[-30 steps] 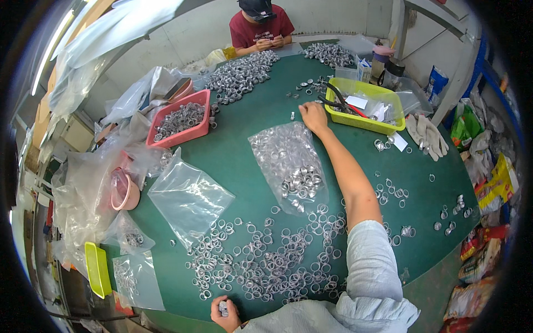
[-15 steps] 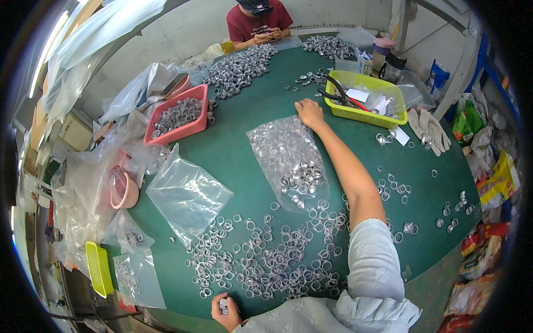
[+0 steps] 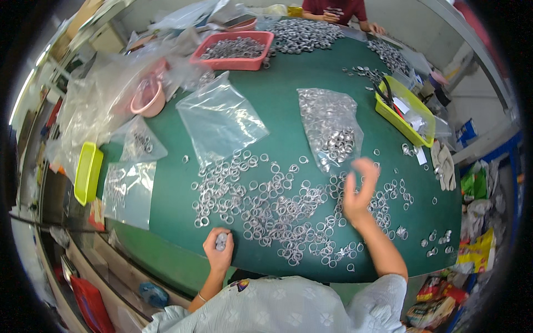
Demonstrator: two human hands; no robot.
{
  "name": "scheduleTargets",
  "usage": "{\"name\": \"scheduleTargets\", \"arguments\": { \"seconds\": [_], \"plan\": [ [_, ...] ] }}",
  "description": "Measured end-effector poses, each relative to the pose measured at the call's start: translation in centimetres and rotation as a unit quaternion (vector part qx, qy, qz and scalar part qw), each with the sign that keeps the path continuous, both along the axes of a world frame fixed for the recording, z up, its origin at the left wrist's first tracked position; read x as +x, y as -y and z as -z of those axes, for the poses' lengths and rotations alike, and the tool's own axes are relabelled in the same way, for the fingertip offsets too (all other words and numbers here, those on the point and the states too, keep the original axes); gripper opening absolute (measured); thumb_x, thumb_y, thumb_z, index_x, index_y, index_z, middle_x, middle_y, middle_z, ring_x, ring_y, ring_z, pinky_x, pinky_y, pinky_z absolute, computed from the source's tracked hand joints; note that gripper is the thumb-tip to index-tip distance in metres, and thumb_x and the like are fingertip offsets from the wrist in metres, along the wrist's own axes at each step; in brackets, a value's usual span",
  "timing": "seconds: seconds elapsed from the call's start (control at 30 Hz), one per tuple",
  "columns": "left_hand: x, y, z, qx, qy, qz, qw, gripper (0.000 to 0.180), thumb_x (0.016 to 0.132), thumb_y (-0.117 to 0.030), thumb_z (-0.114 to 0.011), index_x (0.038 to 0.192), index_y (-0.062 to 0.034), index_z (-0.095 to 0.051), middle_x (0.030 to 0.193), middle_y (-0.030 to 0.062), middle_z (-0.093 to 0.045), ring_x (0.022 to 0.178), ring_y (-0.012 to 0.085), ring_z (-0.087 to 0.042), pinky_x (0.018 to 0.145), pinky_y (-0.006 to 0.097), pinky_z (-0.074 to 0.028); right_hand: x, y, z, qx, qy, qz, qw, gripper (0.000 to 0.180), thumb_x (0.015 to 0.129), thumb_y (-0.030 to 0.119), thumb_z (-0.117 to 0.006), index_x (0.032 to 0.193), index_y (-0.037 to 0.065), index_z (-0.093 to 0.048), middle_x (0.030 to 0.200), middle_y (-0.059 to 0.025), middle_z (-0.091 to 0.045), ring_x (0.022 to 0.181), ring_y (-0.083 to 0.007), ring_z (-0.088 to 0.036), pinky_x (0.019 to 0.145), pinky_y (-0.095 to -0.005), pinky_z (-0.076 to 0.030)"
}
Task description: The person sorts through a pile of small metal rings on a green table, picking up individual rings, placing some into a clear plastic bag, and holding a small stack of sorted rings in their left hand.
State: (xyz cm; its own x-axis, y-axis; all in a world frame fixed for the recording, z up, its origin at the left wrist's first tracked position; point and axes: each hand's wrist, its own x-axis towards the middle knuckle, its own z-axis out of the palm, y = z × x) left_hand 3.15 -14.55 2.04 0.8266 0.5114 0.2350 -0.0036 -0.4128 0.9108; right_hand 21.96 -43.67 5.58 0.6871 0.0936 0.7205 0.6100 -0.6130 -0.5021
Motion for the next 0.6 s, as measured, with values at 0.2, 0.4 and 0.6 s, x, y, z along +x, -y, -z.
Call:
{"name": "scheduleTargets", "arguments": {
  "seconds": [0.2, 0.4, 0.6],
  "plan": [
    [-0.9, -0.4, 1.1, -0.061, 0.032, -0.02, 0.997, 0.008, 0.076, 0.004, -0.065, 0.081, 0.0015, -0.059, 0.072, 0.0083, -0.059, 0.063, 0.0145, -0.054, 0.059, 0.025, -0.042, -5.5, -10.3, -1.1, -0.239, -0.181, -0.371, 0.879, 0.059, 0.077, 0.019, -0.069, 0.127, 0.003, -0.045, 0.126, -0.0176, -0.043, 0.119, -0.0351, -0.041, 0.098, -0.0447, -0.035],
    [-0.8, -0.2, 1.2, -0.133, 0.061, -0.039, 0.988, 0.007, 0.077, 0.005, -0.064, 0.082, 0.0021, -0.059, 0.071, 0.0063, -0.057, 0.061, 0.011, -0.051, 0.056, 0.024, -0.041, -3.8, -19.3, 1.2, -0.225, -0.115, -0.362, 0.897, 0.061, 0.077, 0.026, -0.07, 0.129, 0.003, -0.045, 0.134, -0.0187, -0.038, 0.128, -0.038, -0.032, 0.102, -0.0466, -0.031],
    [-1.4, -0.5, 2.3, -0.186, 0.079, -0.07, 0.977, 0.005, 0.078, 0.004, -0.063, 0.081, 0.002, -0.059, 0.071, 0.0051, -0.057, 0.06, 0.0094, -0.049, 0.055, 0.023, -0.04, -3.7, -22.1, 3.7, -0.298, -0.102, -0.325, 0.891, 0.052, 0.077, 0.036, -0.069, 0.119, 0.009, -0.054, 0.133, -0.0165, -0.04, 0.128, -0.0382, -0.031, 0.1, -0.0504, -0.031]
  ]
}}
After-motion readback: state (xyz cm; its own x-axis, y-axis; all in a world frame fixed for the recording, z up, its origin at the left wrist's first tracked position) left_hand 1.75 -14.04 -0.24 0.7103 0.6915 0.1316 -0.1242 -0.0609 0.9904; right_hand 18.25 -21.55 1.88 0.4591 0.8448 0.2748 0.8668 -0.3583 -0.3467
